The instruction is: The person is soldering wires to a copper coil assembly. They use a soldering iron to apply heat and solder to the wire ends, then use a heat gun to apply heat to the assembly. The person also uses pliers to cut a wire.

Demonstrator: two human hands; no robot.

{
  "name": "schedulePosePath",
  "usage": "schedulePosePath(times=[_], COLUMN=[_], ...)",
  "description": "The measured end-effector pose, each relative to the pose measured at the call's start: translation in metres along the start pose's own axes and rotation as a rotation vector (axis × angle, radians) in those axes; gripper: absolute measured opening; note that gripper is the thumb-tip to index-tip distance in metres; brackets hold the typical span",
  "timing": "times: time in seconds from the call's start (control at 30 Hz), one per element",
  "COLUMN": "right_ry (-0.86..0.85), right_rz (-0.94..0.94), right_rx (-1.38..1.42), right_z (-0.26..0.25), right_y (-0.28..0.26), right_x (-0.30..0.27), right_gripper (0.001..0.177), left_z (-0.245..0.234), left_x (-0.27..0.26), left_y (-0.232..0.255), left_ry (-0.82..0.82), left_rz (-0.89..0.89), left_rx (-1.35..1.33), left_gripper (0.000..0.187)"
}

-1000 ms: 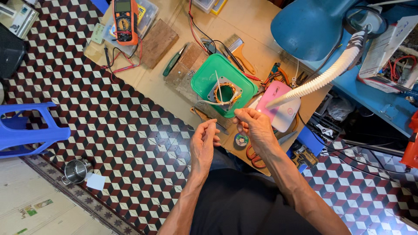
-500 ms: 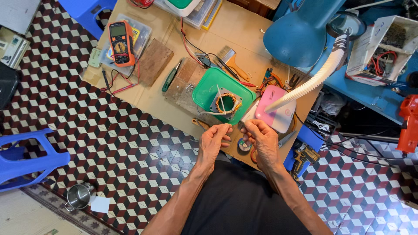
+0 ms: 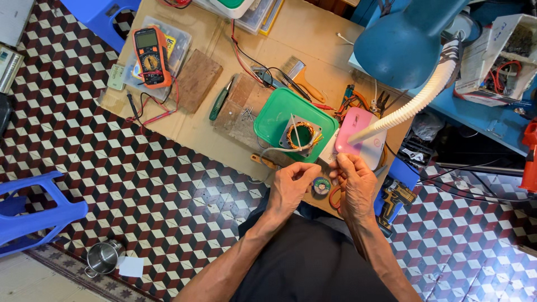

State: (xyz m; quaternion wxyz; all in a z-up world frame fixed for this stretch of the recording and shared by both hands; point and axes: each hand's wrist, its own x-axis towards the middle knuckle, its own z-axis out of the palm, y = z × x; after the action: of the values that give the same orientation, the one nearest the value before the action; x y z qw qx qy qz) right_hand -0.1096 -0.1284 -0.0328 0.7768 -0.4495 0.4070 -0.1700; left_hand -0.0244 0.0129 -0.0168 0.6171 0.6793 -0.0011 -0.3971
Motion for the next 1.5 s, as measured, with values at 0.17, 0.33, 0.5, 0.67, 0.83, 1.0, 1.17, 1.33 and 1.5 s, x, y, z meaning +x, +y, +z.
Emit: schedulePosePath(times=[0.17, 0.33, 0.5, 0.67, 0.83, 1.0, 1.17, 1.33, 1.5], right_ry=[-0.033, -0.131, -0.272, -0.307, -0.332, -0.317, -0.297, -0.336, -0.373], right_rz=[0.037, -0.007, 0.059, 0.179, 0.243, 0.281, 0.305, 0.342, 0.308], right_rx=[-0.038, -0.148, -0.011, 0.077, 0.179, 0.218, 0.253, 0.214, 0.085], right_z=[-0.001, -0.003, -0.005, -0.006, -0.004, -0.008, -0.009, -0.004, -0.004], right_y=[-0.006, -0.009, -0.013, -0.011, -0.008, -0.004, -0.009, -0.024, -0.031], right_x=[0.006, 0.011, 0.017, 0.026, 0.037, 0.045, 0.044, 0.042, 0.038], right_gripper=[0.02, 0.022, 0.019, 0.014, 0.012, 0.016, 0.033, 0.053, 0.036], left_z=[0.001, 0.014, 0.031, 0.036, 0.036, 0.034, 0.03, 0.027, 0.026], left_x=[-0.011, -0.023, -0.023, -0.019, -0.015, -0.008, -0.007, -0.006, -0.005], left_y=[0.021, 0.041, 0.047, 0.036, 0.034, 0.037, 0.037, 0.039, 0.04], left_ry=[0.143, 0.186, 0.237, 0.317, 0.329, 0.365, 0.36, 0.357, 0.316], left_rz=[0.308, 0.466, 0.439, 0.412, 0.39, 0.437, 0.415, 0.45, 0.449], left_rx=[0.251, 0.373, 0.467, 0.454, 0.439, 0.499, 0.449, 0.454, 0.46], left_gripper=[0.024, 0.032, 0.03, 0.021, 0.021, 0.017, 0.016, 0.015, 0.015])
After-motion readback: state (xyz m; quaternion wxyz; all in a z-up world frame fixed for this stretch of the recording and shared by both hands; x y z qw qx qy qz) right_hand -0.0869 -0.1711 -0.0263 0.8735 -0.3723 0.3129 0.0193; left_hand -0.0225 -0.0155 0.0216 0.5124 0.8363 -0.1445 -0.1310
